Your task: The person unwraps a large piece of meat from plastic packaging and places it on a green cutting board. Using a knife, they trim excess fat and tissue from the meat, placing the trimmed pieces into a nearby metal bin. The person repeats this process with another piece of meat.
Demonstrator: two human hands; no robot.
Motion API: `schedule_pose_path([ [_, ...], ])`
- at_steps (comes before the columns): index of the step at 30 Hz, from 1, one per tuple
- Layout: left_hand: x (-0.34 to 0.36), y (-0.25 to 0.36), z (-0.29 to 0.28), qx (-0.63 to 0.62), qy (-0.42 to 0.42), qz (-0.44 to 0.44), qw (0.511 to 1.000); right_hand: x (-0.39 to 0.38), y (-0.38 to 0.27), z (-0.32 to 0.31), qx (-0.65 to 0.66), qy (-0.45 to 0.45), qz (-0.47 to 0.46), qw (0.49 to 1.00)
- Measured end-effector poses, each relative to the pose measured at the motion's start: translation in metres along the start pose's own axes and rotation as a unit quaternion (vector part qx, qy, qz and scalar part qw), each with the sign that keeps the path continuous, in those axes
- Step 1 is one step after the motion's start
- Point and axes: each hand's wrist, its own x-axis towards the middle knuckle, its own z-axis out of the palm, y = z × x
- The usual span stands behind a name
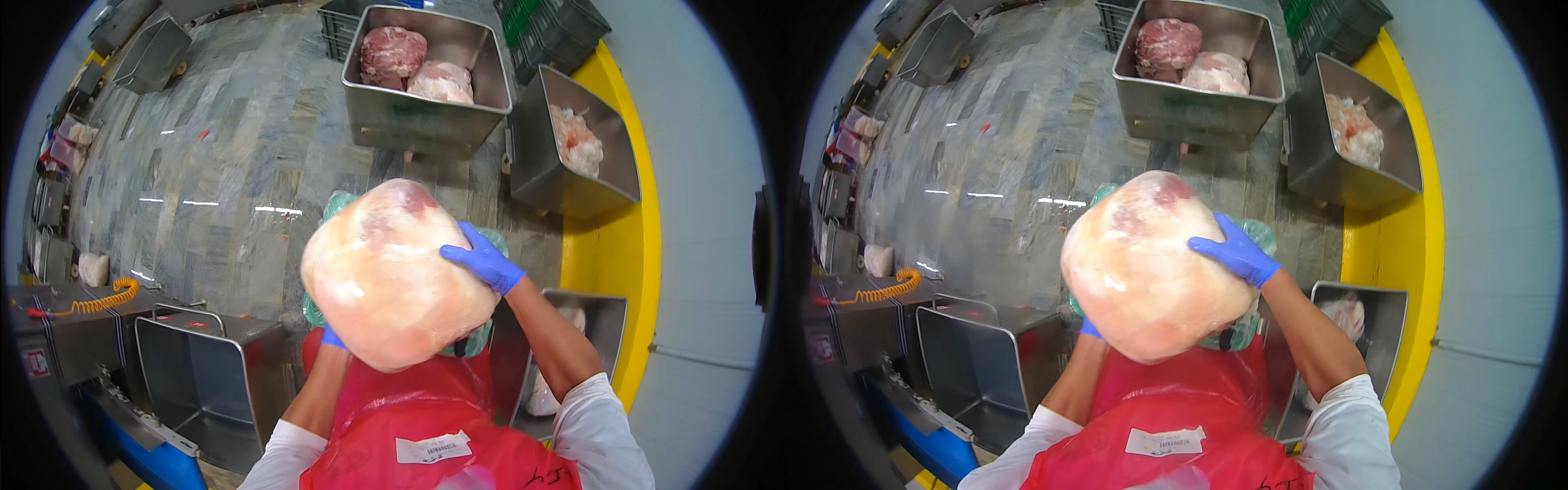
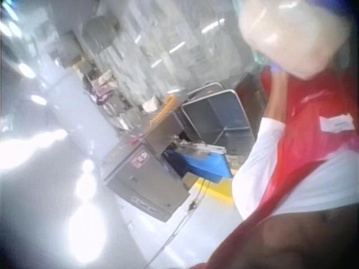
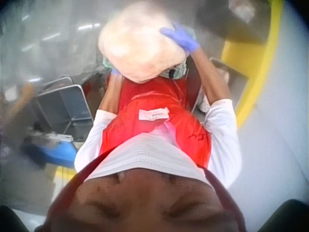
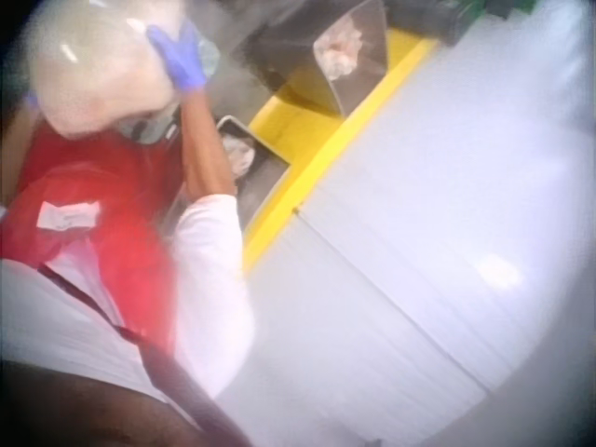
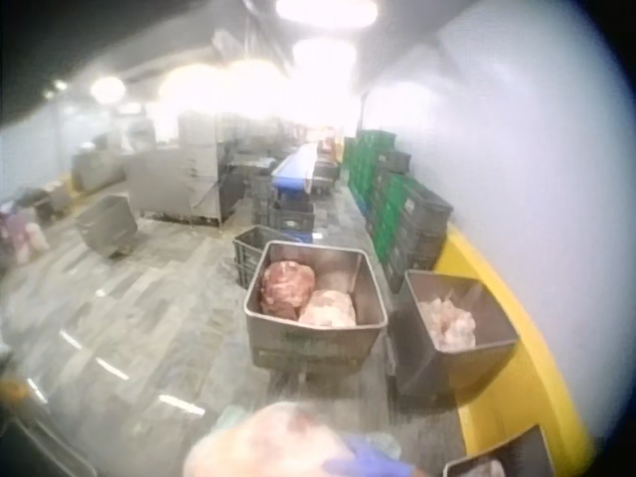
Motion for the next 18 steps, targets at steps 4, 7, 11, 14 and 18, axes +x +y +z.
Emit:
schedule_pose_path([
  [4,-0.081,0.072,-0.014,0.12,0.053,0.011,0.991,-0.018,-0.001,0.06,0.072,-0.045,0.0,0.996],
  [7,-0.127,0.13,-0.005,0.192,0.1,0.03,0.976,-0.003,0.028,0.115,0.238,-0.134,-0.018,0.962],
  [11,-0.147,0.169,-0.01,0.187,0.222,0.043,0.956,0.022,0.073,0.185,0.341,-0.176,0.051,0.922],
  [14,-0.148,0.178,-0.019,0.219,0.259,0.066,0.938,0.031,0.099,0.208,0.335,-0.165,0.062,0.926],
  [18,-0.134,0.154,0.038,0.145,0.263,0.085,0.95,0.038,0.145,0.22,0.201,-0.036,0.012,0.979],
])
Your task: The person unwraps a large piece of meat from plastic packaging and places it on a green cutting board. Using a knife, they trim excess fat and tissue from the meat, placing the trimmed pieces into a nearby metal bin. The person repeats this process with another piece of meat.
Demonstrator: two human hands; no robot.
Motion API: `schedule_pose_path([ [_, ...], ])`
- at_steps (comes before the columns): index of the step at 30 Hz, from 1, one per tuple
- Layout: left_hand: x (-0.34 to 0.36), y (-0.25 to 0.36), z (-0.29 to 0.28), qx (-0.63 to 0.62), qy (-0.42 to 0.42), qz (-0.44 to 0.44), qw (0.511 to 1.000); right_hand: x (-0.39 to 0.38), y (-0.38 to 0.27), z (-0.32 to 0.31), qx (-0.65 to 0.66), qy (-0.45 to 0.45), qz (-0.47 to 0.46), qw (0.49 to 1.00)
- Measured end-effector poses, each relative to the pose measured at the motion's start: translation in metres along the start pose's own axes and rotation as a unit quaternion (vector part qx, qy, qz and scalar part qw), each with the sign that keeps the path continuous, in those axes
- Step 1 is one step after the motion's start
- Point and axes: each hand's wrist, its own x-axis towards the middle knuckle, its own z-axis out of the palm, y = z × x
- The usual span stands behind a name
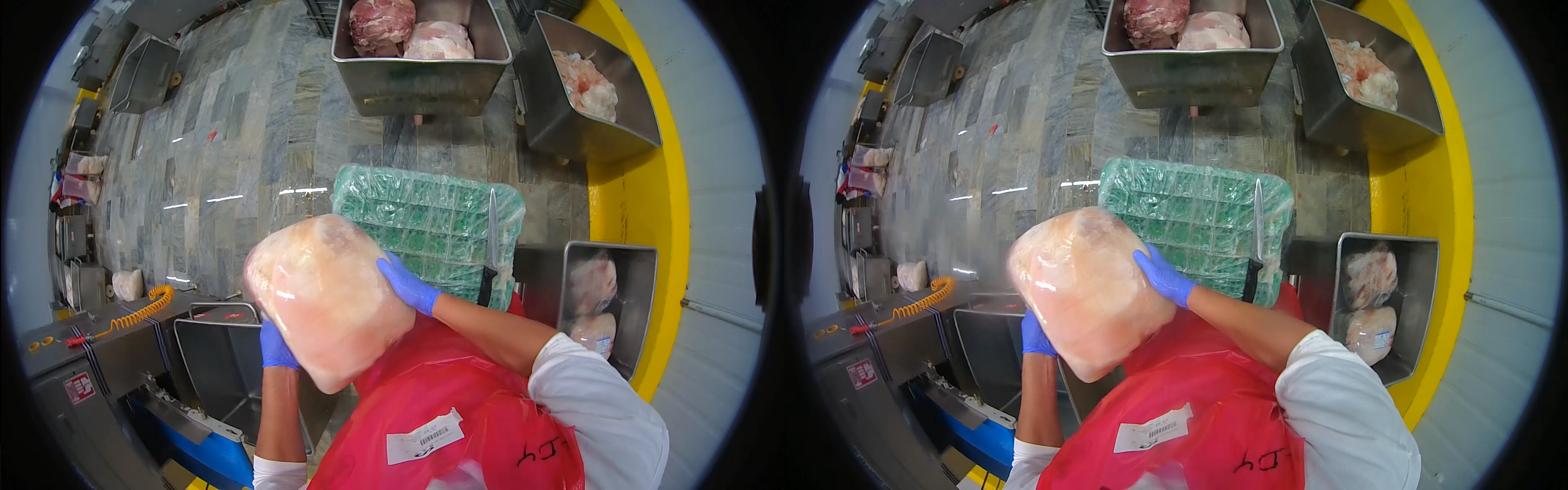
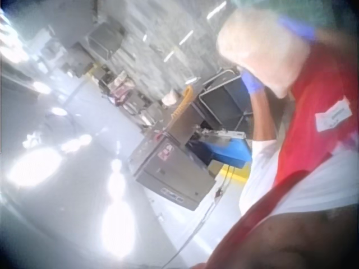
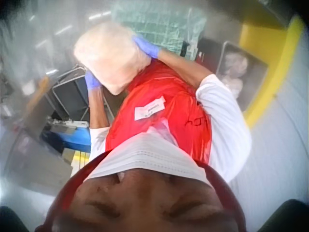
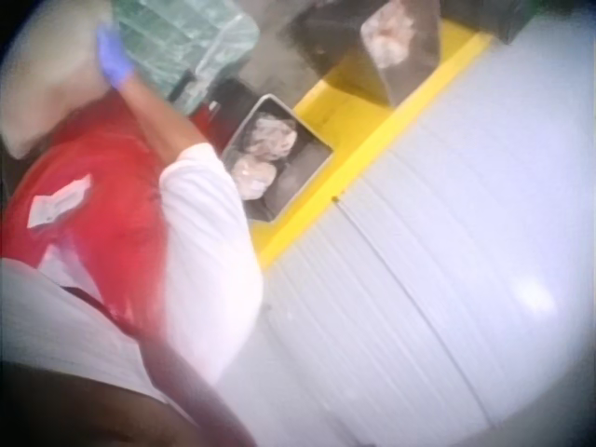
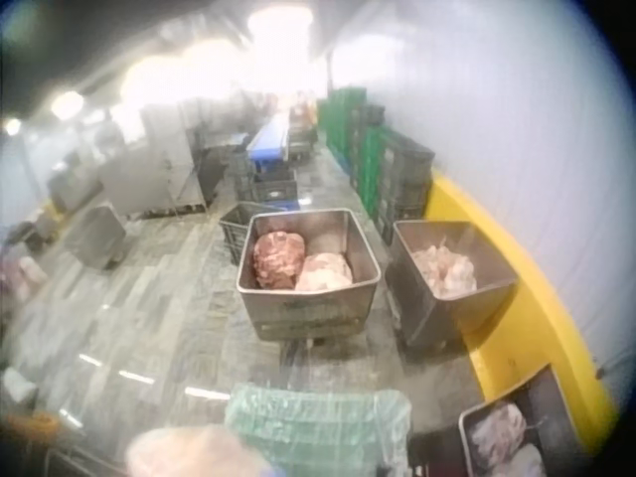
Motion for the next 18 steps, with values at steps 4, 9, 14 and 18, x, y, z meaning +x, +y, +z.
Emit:
schedule_pose_path([
  [4,-0.03,-0.014,0.062,0.041,-0.01,0.097,0.994,-0.015,-0.024,-0.025,-0.131,0.049,-0.038,0.989],
  [9,-0.032,-0.044,0.108,0.067,-0.032,0.132,0.988,-0.063,-0.156,-0.027,-0.154,-0.009,-0.114,0.981],
  [14,-0.034,-0.009,0.118,0.09,-0.142,0.008,0.986,-0.096,-0.236,-0.071,-0.231,0.007,-0.177,0.957],
  [18,-0.012,0.041,0.022,0.076,-0.032,0.105,0.991,-0.085,-0.235,-0.134,-0.169,0.047,-0.082,0.981],
])
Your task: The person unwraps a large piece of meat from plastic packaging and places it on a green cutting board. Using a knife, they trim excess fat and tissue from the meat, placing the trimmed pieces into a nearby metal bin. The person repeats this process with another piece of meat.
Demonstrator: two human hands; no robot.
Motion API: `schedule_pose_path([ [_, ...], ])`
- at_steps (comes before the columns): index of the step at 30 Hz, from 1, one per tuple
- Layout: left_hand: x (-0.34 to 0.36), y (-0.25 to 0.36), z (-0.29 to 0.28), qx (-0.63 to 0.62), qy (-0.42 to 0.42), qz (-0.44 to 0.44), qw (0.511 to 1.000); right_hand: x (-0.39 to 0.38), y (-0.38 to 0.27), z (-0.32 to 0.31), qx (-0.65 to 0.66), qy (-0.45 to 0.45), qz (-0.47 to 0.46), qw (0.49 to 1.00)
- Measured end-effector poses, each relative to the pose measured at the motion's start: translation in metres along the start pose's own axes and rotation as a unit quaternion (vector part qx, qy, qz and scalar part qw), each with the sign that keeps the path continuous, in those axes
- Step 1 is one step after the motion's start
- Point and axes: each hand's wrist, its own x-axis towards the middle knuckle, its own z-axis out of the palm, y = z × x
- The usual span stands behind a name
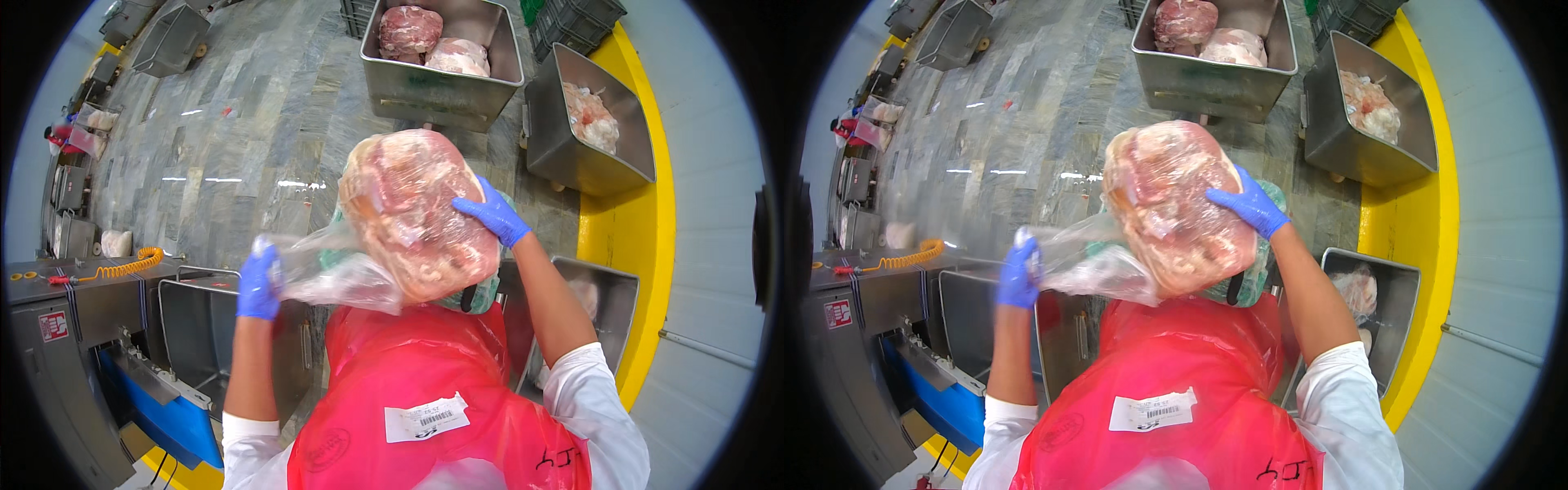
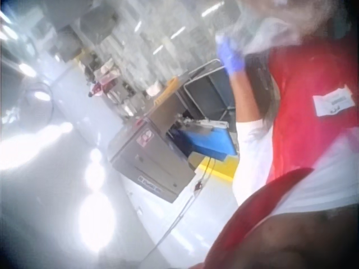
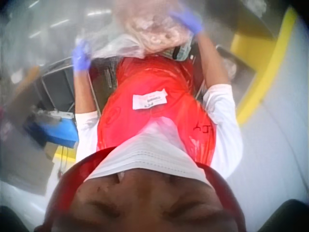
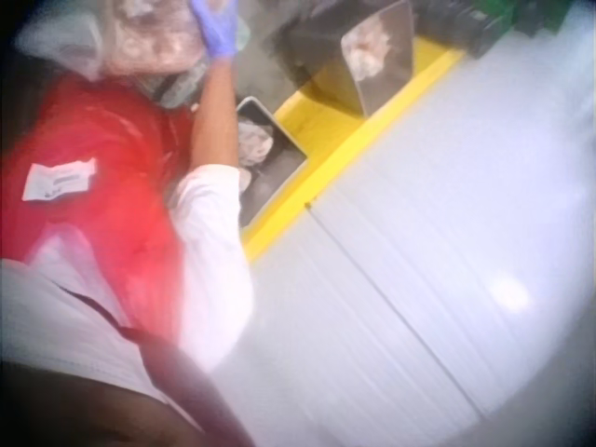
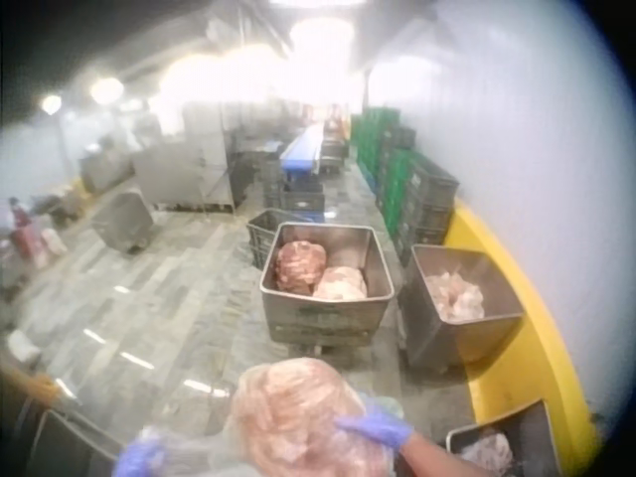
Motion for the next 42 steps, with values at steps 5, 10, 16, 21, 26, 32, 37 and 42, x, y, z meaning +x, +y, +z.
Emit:
schedule_pose_path([
  [5,-0.018,0.013,-0.142,0.011,0.098,0.037,0.994,0.015,0.031,-0.035,0.029,0.003,0.098,0.995],
  [10,-0.035,-0.007,-0.145,0.009,0.135,0.057,0.989,0.023,0.112,-0.066,-0.129,0.126,0.021,0.983],
  [16,-0.044,0.0,-0.11,0.115,0.149,0.122,0.974,-0.003,0.143,-0.071,-0.279,0.167,-0.112,0.939],
  [21,-0.048,0.015,-0.086,0.293,0.173,0.188,0.921,-0.07,0.089,0.019,-0.277,0.268,-0.222,0.895],
  [26,-0.037,0.016,0.002,0.424,0.053,0.357,0.831,-0.081,0.048,0.05,-0.411,0.234,-0.252,0.844],
  [32,0.001,-0.014,0.142,0.429,-0.12,0.404,0.799,-0.088,0.057,0.043,-0.393,0.134,-0.305,0.857],
  [37,0.062,-0.058,0.229,0.471,-0.184,0.512,0.694,-0.153,0.079,0.052,-0.338,-0.005,-0.274,0.9],
  [42,0.079,-0.07,0.265,0.546,-0.146,0.449,0.692,-0.203,0.093,0.046,-0.235,0.058,-0.068,0.968],
])
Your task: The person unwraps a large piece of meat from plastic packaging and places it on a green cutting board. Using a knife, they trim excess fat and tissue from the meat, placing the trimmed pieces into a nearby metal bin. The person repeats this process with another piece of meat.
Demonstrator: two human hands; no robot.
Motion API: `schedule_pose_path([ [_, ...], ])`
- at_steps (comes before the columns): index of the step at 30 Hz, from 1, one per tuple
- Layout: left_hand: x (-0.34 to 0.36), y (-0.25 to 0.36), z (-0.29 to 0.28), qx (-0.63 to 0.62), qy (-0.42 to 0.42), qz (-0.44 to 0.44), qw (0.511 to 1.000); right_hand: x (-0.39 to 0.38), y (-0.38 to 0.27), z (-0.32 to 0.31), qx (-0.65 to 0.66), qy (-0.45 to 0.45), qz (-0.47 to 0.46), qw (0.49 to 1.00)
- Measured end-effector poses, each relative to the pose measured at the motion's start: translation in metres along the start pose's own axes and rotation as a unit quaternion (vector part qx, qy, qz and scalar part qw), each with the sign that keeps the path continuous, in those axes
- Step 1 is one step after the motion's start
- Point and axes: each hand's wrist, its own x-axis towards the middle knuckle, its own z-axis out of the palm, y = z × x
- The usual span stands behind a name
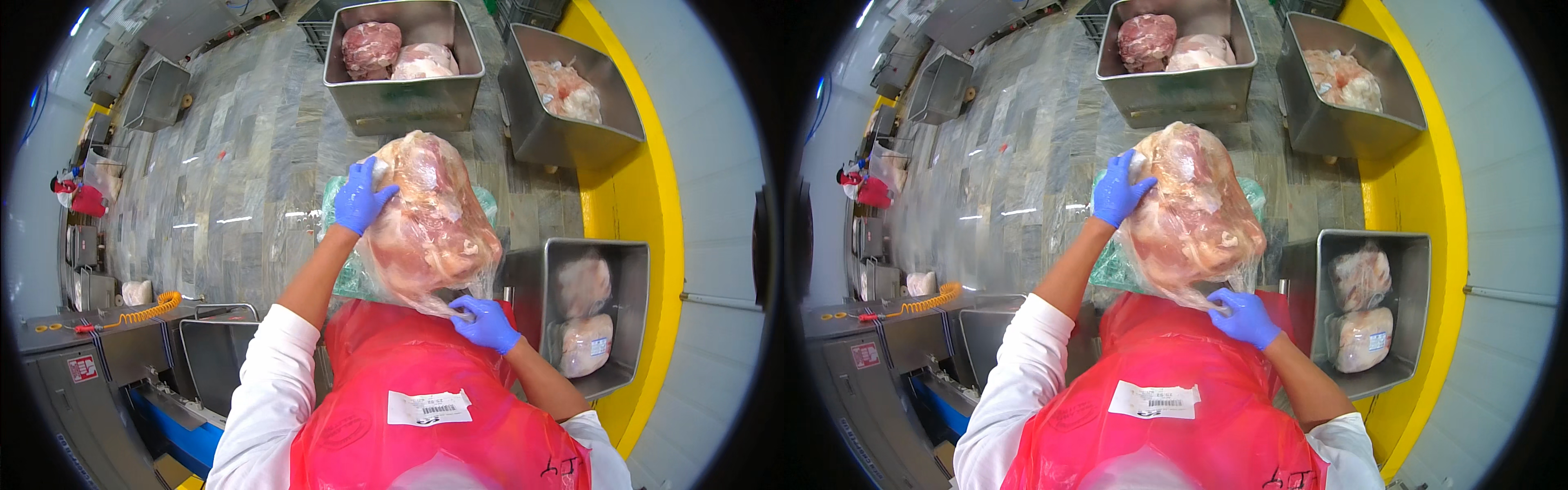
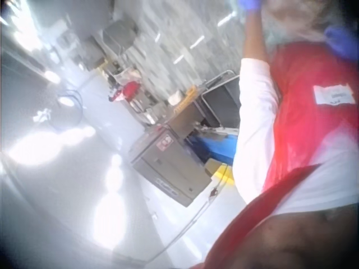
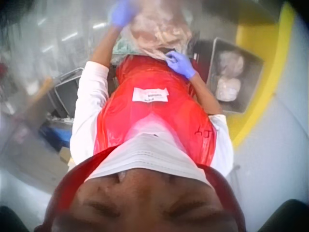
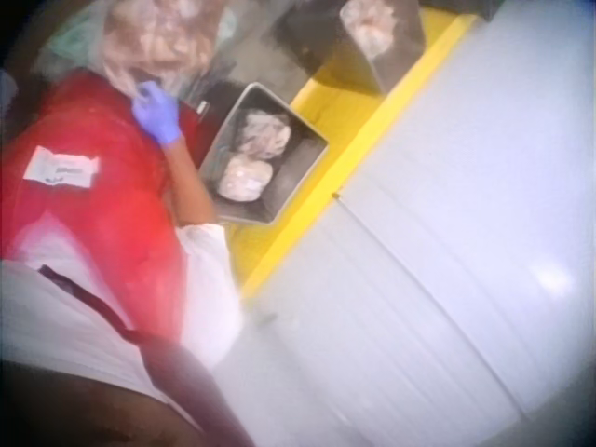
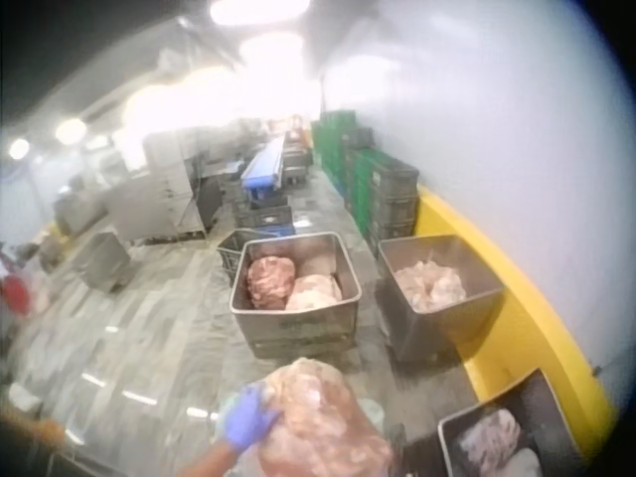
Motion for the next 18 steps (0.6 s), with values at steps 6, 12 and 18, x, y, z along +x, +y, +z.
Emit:
schedule_pose_path([
  [6,0.04,-0.017,-0.024,0.119,-0.155,0.041,0.98,-0.011,0.017,0.001,0.046,-0.03,0.024,0.998],
  [12,0.09,-0.11,-0.08,0.225,-0.018,-0.141,0.964,-0.019,0.033,0.007,0.028,-0.051,0.059,0.997],
  [18,-0.045,-0.206,-0.042,0.127,-0.377,-0.184,0.899,-0.017,0.029,-0.011,0.091,-0.137,0.026,0.986],
])
